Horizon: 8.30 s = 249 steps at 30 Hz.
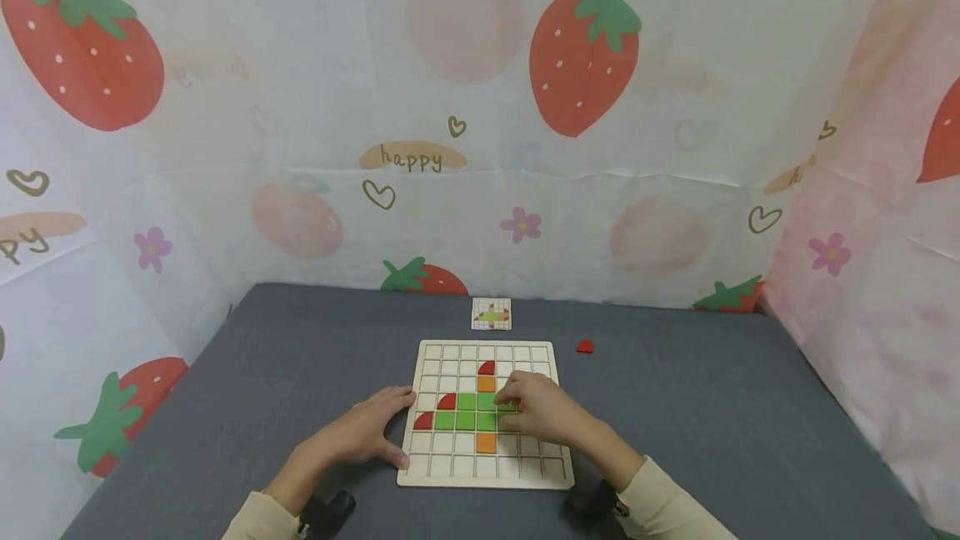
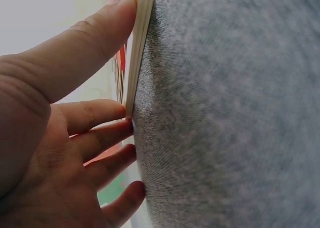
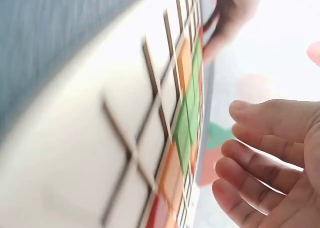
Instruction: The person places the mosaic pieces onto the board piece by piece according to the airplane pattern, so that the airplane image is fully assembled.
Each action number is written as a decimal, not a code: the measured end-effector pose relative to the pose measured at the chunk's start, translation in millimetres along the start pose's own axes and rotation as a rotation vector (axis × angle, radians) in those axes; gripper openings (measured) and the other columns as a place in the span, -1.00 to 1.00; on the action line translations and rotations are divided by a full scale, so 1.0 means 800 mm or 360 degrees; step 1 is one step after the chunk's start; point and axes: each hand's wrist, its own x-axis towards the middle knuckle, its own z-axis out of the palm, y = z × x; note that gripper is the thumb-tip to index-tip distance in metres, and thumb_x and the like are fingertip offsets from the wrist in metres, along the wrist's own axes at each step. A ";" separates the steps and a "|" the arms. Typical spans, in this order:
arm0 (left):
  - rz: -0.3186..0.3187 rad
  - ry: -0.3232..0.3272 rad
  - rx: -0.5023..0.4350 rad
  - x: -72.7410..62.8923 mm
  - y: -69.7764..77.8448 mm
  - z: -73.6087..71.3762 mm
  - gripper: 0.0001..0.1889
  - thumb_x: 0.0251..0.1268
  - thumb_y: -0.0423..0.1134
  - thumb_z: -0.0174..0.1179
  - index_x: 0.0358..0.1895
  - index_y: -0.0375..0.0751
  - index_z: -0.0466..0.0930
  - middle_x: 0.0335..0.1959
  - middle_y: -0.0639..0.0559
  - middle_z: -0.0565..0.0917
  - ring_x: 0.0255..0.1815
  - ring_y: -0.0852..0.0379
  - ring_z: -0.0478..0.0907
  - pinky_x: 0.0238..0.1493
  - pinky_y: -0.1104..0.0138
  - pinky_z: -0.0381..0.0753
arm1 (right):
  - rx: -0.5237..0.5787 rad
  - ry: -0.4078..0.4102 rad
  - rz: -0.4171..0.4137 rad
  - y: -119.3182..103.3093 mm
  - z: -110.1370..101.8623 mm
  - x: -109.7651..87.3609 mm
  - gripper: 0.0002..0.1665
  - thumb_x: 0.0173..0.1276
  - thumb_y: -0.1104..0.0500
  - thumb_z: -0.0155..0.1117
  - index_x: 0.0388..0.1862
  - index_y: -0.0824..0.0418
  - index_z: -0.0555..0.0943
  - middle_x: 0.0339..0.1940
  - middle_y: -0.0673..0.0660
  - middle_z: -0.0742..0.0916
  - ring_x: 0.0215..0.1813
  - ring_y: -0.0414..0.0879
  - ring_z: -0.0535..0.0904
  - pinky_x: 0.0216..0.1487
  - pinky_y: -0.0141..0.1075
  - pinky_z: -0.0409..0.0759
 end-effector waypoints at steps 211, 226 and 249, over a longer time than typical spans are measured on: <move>0.0007 0.0015 0.0003 -0.001 0.000 0.001 -0.01 -0.19 -0.10 0.55 0.39 -0.40 0.30 0.45 -0.27 0.30 0.51 -0.29 0.13 0.37 -0.28 0.15 | -0.0224 -0.0048 -0.0217 -0.038 0.045 -0.021 -0.92 0.12 0.22 0.48 -0.38 0.14 0.75 -0.44 -0.09 0.63 -0.40 -0.40 0.35 -0.34 -0.59 0.42; -0.0007 0.0007 0.0013 -0.001 0.001 0.001 0.00 -0.18 -0.08 0.55 0.40 -0.40 0.29 0.46 -0.27 0.29 0.52 -0.29 0.13 0.38 -0.26 0.16 | -0.0242 -0.0122 -0.0204 -0.042 0.040 -0.019 -0.95 0.15 0.21 0.46 -0.41 0.10 0.73 -0.47 -0.11 0.58 -0.43 -0.38 0.33 -0.38 -0.57 0.38; -0.0023 0.0018 0.0012 -0.002 0.002 0.002 -0.01 -0.19 -0.09 0.55 0.39 -0.38 0.31 0.46 -0.25 0.30 0.52 -0.26 0.14 0.38 -0.24 0.17 | -0.0234 -0.0195 -0.0250 -0.037 0.037 -0.019 -0.91 0.13 0.28 0.45 -0.36 0.15 0.77 -0.44 -0.08 0.63 -0.41 -0.39 0.40 -0.33 -0.61 0.45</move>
